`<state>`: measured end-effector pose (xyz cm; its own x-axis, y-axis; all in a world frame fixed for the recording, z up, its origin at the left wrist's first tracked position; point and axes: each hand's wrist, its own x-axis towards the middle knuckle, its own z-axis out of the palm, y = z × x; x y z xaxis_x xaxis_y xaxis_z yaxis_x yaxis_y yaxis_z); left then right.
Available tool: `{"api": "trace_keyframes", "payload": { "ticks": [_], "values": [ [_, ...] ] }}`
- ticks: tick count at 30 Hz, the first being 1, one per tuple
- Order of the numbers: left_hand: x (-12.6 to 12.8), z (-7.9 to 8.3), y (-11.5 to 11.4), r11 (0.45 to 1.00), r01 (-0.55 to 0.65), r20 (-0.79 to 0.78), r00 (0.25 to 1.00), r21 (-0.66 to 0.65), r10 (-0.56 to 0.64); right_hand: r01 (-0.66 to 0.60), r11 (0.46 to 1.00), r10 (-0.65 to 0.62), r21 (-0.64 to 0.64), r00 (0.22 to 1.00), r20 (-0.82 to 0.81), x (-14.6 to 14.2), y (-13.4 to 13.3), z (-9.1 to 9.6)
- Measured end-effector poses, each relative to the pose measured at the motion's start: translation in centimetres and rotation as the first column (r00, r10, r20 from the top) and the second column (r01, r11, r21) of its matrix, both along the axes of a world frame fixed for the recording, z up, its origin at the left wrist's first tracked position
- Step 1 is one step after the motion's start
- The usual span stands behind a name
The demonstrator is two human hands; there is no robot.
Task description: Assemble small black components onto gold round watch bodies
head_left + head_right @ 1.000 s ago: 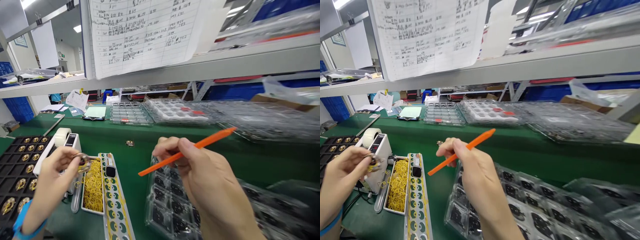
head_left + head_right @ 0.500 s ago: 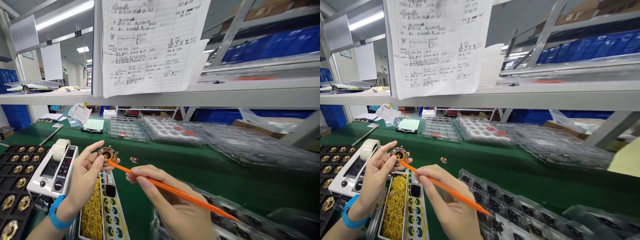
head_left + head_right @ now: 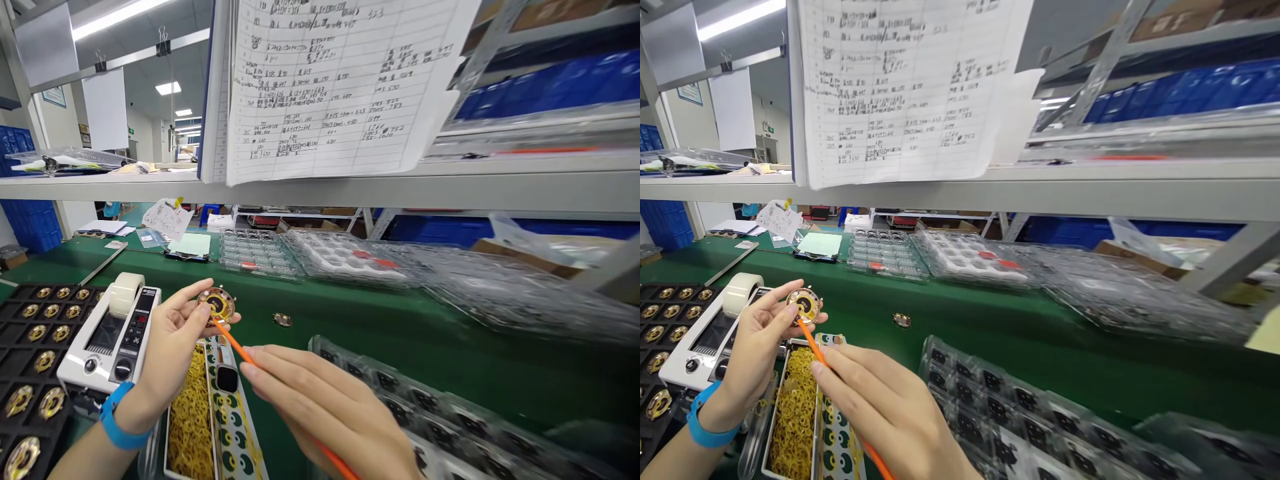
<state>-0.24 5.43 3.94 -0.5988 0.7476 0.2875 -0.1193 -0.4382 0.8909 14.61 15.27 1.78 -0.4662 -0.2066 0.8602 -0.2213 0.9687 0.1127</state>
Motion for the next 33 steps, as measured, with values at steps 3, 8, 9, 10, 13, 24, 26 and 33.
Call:
{"api": "trace_keyframes", "payload": {
  "ticks": [3, 8, 9, 10, 13, 24, 26, 33],
  "values": [
    [0.5, -0.2, 0.0, 0.999, 0.033, -0.002, 0.999, -0.022, -0.034, 0.004, 0.978, -0.036, -0.206, 0.988, -0.152, -0.3, -0.5, 0.0],
    [1.6, -0.4, 0.0, 0.997, 0.069, -0.018, 0.997, -0.031, -0.070, -0.083, 0.875, -0.070, -0.477, 0.953, -0.294, -1.1, -0.9, -0.5],
    [1.7, -0.5, 0.1, 0.997, 0.072, -0.014, 0.997, -0.033, -0.072, -0.087, 0.869, -0.077, -0.487, 0.949, -0.307, -1.2, -0.9, -0.5],
    [1.7, -0.6, 0.2, 0.997, 0.072, -0.009, 0.997, -0.033, -0.072, -0.081, 0.876, -0.082, -0.475, 0.947, -0.311, -1.3, -0.9, -0.6],
    [1.7, -0.8, 0.4, 0.998, 0.062, 0.008, 0.998, -0.012, -0.062, 0.010, 0.955, -0.098, -0.297, 0.954, -0.283, -1.6, -0.9, -0.7],
    [0.6, -1.1, 1.1, 0.993, 0.119, 0.154, 0.981, -0.007, -0.116, 0.153, 0.986, -0.142, 0.058, 0.976, -0.167, -1.4, 0.0, -0.6],
    [0.5, -1.0, 1.1, 0.990, 0.141, 0.153, 0.979, -0.021, -0.136, 0.107, 0.986, -0.132, -0.127, 0.969, -0.211, -0.9, 0.0, -0.5],
    [0.9, -0.7, 0.7, 0.980, 0.194, 0.094, 0.978, -0.053, -0.189, -0.070, 0.786, -0.176, -0.614, 0.927, -0.332, 0.5, -0.1, -0.3]
  ]
}}
